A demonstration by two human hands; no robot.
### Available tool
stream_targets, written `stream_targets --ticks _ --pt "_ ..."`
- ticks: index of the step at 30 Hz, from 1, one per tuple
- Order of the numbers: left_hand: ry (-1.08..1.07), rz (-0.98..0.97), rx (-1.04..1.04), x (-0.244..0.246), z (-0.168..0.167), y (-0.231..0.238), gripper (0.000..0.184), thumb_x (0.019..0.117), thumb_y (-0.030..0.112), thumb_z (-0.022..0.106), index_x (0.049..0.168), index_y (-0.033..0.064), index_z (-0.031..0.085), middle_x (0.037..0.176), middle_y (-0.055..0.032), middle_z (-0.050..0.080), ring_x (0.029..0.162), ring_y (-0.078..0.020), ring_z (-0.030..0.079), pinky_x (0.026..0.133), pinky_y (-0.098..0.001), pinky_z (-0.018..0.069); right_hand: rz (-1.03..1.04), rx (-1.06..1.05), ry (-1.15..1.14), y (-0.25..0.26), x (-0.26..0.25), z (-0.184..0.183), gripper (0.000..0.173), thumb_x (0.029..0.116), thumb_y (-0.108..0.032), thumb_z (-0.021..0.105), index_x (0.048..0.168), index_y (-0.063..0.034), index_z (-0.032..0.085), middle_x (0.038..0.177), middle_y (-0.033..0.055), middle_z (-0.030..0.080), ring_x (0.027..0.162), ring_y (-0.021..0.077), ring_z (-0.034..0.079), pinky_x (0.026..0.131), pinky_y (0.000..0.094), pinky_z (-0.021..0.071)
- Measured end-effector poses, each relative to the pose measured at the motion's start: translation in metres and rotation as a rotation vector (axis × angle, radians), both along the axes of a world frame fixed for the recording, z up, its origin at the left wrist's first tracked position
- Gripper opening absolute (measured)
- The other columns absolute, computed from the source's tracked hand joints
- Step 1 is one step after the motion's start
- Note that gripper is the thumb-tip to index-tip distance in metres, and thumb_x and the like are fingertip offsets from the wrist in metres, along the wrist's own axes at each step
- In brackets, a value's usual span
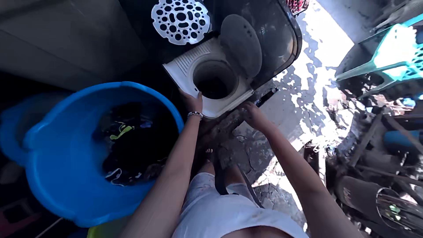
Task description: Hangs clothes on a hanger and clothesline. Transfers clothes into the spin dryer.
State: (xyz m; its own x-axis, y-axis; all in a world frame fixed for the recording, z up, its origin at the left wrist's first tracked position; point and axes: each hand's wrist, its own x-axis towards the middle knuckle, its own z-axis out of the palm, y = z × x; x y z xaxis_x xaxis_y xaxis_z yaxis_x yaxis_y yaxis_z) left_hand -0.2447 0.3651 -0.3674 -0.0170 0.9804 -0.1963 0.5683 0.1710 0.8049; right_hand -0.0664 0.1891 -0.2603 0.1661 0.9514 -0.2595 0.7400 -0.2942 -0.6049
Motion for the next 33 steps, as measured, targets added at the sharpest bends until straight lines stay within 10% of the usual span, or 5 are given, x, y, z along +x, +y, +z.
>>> stream_targets --ticks 8,19,23,27,33 --pt "-0.064 0.051 0.03 0.003 -0.026 -0.001 0.095 0.0973 0.026 0.069 0.162 0.0015 0.004 0.164 -0.0237 0.027 0.146 -0.0334 0.041 0.118 -0.0464 0.0367 -0.014 -0.283 -0.067 0.17 0.033 -0.08 0.035 0.1076 -0.011 0.047 0.135 0.007 0.06 0.137 0.0292 0.059 0.129 0.0425 0.058 0.11 0.0554 0.0443" --pt "-0.155 0.109 0.074 0.003 -0.038 -0.006 0.101 0.089 0.021 0.075 0.16 -0.0045 0.008 0.161 -0.0269 0.029 0.147 -0.0206 0.037 0.12 -0.0327 0.0339 0.567 -0.502 -0.289 0.288 0.025 -0.305 0.075 0.0841 -0.018 0.083 0.149 0.0003 0.049 0.156 0.0261 0.042 0.147 0.0445 0.035 0.122 0.0614 0.0246" --pt "-0.215 0.153 0.089 0.007 -0.037 -0.006 0.099 0.087 0.014 0.074 0.156 -0.0118 0.008 0.157 -0.0313 0.031 0.143 -0.0164 0.042 0.115 -0.0263 0.0393 0.318 -0.473 -0.133 0.289 0.003 -0.356 0.085 0.0869 -0.014 0.08 0.158 -0.0028 0.035 0.163 0.0313 0.027 0.151 0.051 0.022 0.12 0.0669 0.0244" --pt "-0.214 0.172 0.079 0.006 -0.038 -0.008 0.099 0.0868 0.015 0.074 0.157 -0.0087 0.009 0.155 -0.0277 0.034 0.139 -0.0132 0.046 0.112 -0.0257 0.0423 0.235 -0.679 -0.203 0.273 -0.001 -0.326 0.05 0.0977 -0.013 0.064 0.144 0.0035 0.053 0.141 0.0313 0.055 0.129 0.0494 0.054 0.104 0.0625 0.0456" --pt "-0.233 0.169 0.052 0.005 -0.039 -0.008 0.1 0.0871 0.015 0.075 0.16 -0.0039 0.009 0.16 -0.025 0.03 0.143 -0.0158 0.043 0.115 -0.0292 0.0403 0.204 -1.029 -0.056 0.305 0.027 -0.245 0.059 0.0914 -0.027 0.075 0.133 0.0101 0.057 0.138 0.0302 0.056 0.13 0.0421 0.054 0.107 0.061 0.042"
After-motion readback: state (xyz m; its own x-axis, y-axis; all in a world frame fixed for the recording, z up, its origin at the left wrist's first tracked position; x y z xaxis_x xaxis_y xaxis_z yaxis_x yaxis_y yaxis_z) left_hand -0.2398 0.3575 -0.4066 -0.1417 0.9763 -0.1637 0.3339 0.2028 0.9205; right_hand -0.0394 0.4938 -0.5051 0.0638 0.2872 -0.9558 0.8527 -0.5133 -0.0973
